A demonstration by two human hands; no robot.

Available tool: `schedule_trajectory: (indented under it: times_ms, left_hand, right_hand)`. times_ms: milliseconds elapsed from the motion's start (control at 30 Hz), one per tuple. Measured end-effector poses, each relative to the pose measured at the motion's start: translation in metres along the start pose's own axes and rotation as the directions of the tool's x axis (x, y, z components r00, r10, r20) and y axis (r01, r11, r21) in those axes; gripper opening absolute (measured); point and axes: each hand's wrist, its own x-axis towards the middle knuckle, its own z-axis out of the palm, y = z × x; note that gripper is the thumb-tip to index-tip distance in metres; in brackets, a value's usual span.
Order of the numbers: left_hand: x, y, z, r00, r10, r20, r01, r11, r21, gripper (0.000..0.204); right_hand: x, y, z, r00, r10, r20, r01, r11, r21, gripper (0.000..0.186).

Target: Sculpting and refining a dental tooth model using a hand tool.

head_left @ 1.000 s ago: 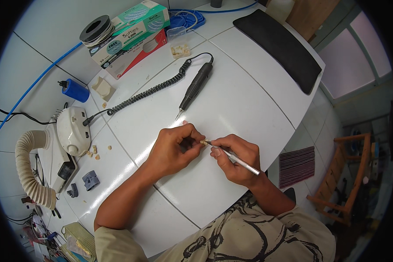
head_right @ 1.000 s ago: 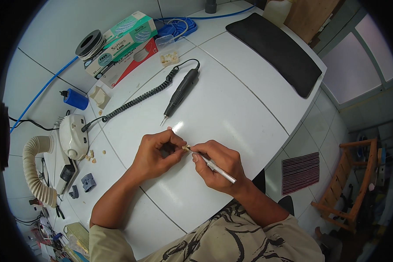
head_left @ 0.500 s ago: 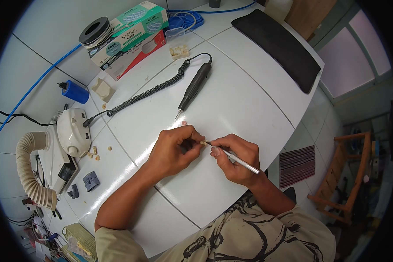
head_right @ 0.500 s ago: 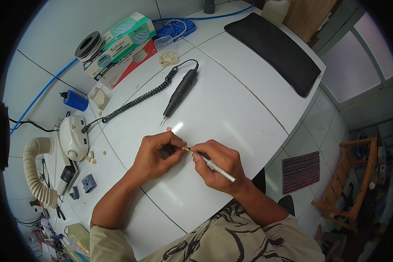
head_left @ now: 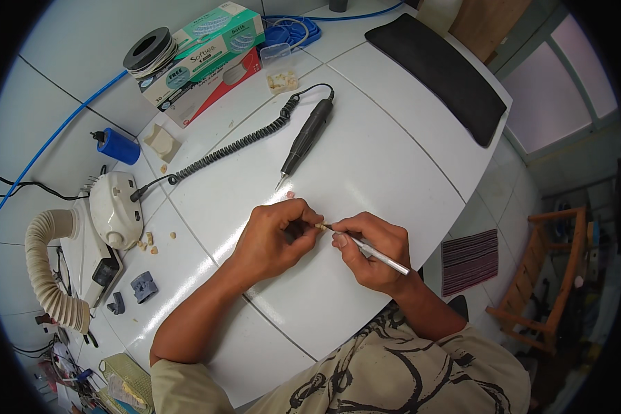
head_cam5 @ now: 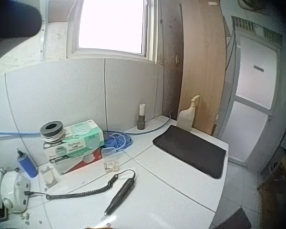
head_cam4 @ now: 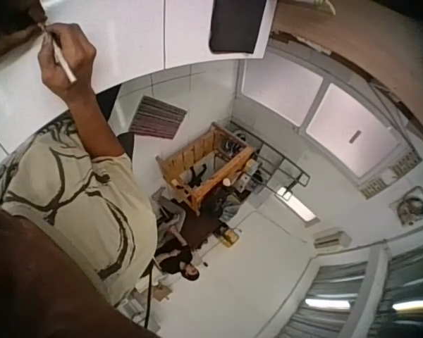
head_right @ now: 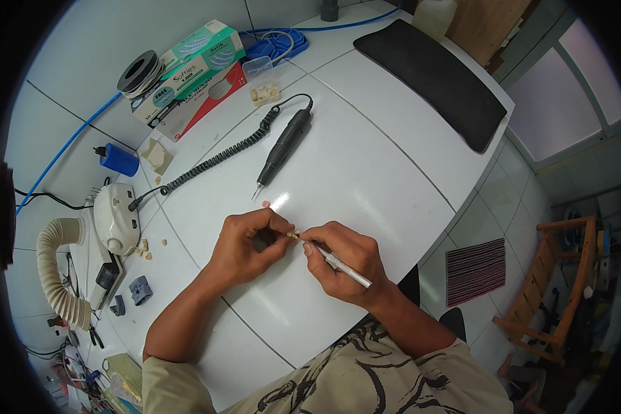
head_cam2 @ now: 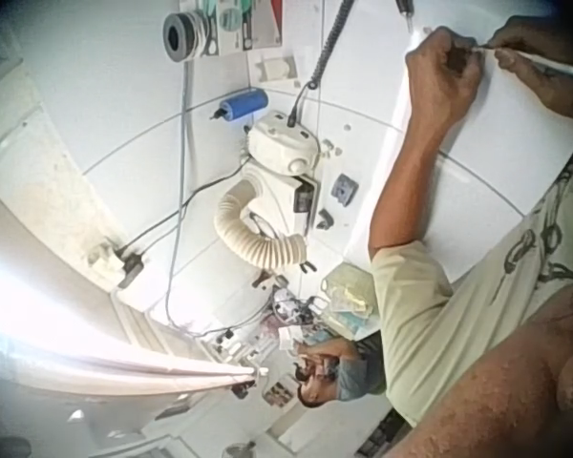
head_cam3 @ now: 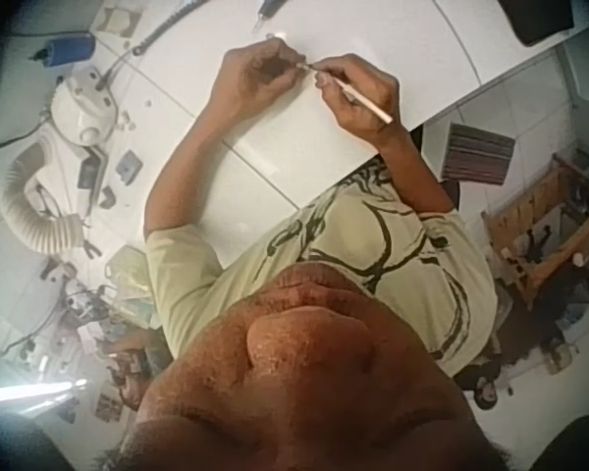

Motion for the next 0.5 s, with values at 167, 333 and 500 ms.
schedule_trajectory:
  times_ms: [167,333,500]
  left_hand:
    - [-0.0009,0.0024,-0.0006,1.0,-0.012,-0.004,0.012,1.0,-0.003,0.013]
    - [0.0001,0.0017,-0.0002,1.0,0.018,-0.006,-0.018,1.0,0.002,0.014]
    - [-0.0003,0.0007,-0.0003,1.0,-0.006,0.0,0.006,1.0,-0.016,0.015]
  right_hand:
    - [0.0003,0.0014,-0.0008,1.0,-0.007,0.006,0.008,1.0,-0.022,0.011]
    - [-0.0002,0.0027,0.0017,0.999,-0.022,-0.035,0.022,1.0,-0.009,0.011]
    - [-0.0003,0.0027,0.0021,0.999,-0.022,-0.032,0.022,1.0,0.001,0.011]
